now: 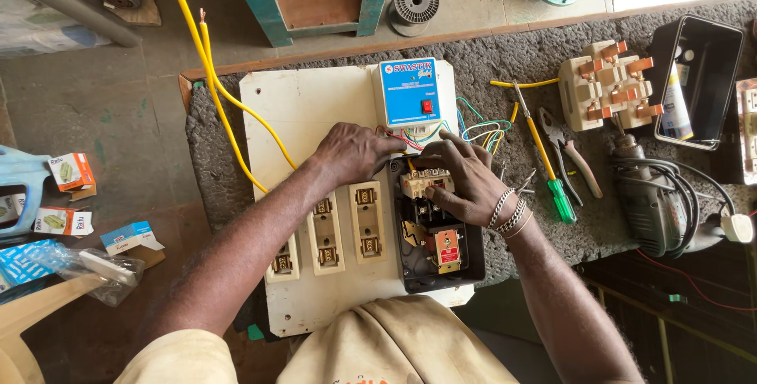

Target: The person wires a contactor and overload relay mounted in a black enclosure on a work board, routing yellow and multicolored wires into the contactor terminals and tightening them. They use a green-handled screwdriver to tighten terminal screws and press the red button on the blue SWASTIK starter unit to test the assembly.

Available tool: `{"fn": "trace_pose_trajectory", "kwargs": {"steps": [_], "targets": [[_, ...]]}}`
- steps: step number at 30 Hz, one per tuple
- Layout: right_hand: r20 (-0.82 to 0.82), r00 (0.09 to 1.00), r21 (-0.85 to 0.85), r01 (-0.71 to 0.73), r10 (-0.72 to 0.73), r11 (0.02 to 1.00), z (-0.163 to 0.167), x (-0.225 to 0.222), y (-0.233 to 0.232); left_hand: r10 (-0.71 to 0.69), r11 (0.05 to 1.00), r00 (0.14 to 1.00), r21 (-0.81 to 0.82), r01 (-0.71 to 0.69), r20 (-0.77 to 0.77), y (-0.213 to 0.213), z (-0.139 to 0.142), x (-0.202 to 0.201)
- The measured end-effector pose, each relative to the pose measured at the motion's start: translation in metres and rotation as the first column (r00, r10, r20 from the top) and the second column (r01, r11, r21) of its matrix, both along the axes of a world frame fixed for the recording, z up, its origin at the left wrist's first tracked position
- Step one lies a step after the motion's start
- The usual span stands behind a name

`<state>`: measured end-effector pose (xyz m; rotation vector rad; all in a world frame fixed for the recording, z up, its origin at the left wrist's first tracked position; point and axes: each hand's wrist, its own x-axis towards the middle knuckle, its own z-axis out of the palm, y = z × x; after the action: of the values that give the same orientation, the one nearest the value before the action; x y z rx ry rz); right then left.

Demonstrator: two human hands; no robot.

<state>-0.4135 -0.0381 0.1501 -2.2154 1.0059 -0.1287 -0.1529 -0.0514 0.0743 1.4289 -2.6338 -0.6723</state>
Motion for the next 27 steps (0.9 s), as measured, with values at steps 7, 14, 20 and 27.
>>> {"fn": "trace_pose_trajectory", "kwargs": {"steps": [7,14,20,27], "targets": [[-0.004,1.000,0.095,0.001,-0.001,0.995,-0.005,-0.011,-0.001,0.065,0.970,0.997,0.237,-0.057,-0.028,-0.002,0.016,0.005],[-0.036,0.996,0.009,0.088,-0.088,0.996,-0.001,0.002,0.007,0.369,0.915,0.785,0.049,-0.400,-0.497,0.044,0.037,0.024],[0.029,0.990,0.024,0.134,-0.135,0.991,0.012,0.011,0.020,0.561,0.397,0.368,-0.149,-0.906,-0.742,0.097,0.039,0.060],[0.097,0.975,-0.092,0.208,-0.199,0.974,0.027,0.019,0.037,0.683,0.602,-0.043,0.595,-0.533,-0.729,0.084,0.039,0.082]]}}
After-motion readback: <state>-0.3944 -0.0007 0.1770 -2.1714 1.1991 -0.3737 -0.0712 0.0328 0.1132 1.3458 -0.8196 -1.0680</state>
